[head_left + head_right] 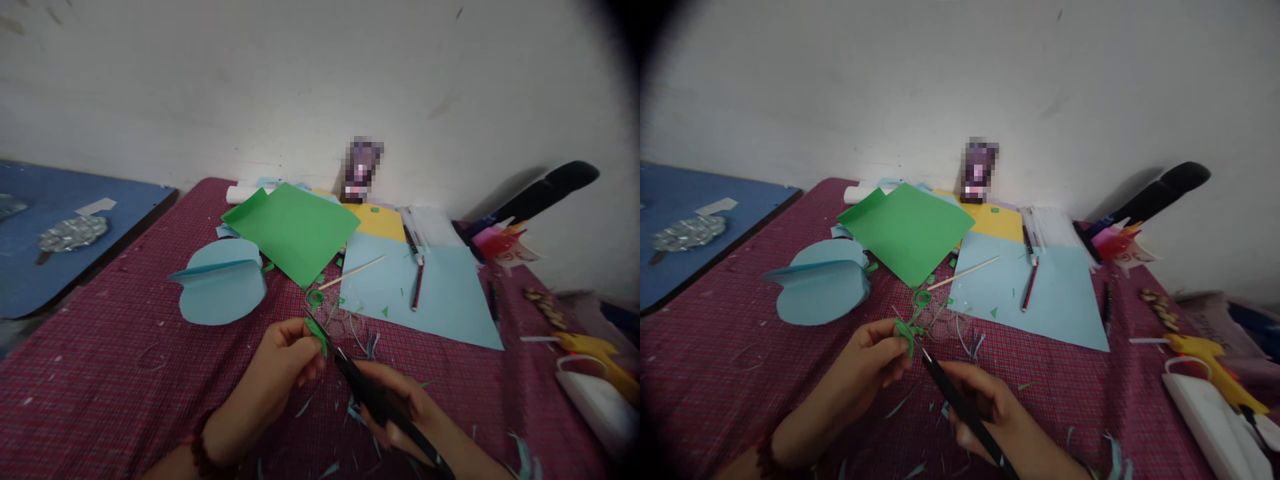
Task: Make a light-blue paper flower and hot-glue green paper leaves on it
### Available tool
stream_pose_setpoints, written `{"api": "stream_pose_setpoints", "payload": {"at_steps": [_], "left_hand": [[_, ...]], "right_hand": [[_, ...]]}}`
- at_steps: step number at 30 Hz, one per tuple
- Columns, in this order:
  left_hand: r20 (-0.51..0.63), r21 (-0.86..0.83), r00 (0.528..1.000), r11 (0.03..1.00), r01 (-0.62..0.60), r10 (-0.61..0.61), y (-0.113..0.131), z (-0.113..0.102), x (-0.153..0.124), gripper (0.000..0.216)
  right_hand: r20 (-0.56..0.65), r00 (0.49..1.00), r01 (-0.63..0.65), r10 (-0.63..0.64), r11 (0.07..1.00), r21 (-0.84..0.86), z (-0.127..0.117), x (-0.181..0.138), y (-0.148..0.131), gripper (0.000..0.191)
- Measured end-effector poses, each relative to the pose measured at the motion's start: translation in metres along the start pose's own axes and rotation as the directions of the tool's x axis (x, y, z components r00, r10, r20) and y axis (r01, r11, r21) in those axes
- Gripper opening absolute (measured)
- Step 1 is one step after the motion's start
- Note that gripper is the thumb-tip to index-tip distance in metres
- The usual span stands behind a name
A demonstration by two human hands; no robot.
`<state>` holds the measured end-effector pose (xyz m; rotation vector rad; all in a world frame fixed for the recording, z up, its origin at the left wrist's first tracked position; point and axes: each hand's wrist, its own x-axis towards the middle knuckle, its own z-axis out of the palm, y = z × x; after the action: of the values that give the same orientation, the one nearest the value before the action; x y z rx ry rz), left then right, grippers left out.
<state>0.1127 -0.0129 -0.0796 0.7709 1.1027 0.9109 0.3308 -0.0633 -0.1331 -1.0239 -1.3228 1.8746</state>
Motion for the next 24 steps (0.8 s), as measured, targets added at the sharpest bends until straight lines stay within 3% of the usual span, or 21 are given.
{"api": "stream_pose_setpoints", "payload": {"at_steps": [8, 15, 24], "left_hand": [[0.025, -0.003, 1.0, 1.0, -0.012, 0.012, -0.0014, -0.0006, 0.0012, 0.017], [-0.002, 0.115, 0.994, 0.987, -0.112, 0.113, -0.0039, -0.0024, 0.0002, 0.029], [-0.016, 0.141, 0.995, 0.985, -0.098, 0.101, -0.0046, -0.0002, 0.0002, 0.027]], "right_hand": [[0.085, 0.995, 0.045, -0.059, 0.987, 0.157, 0.0003, 0.0039, -0.0006, 0.066], [0.068, 0.997, 0.032, -0.042, 0.99, 0.136, 0.0037, 0.0031, -0.0038, 0.067], [0.058, 0.997, 0.049, -0.053, 0.996, 0.077, 0.0072, 0.0023, -0.0064, 0.069]]}}
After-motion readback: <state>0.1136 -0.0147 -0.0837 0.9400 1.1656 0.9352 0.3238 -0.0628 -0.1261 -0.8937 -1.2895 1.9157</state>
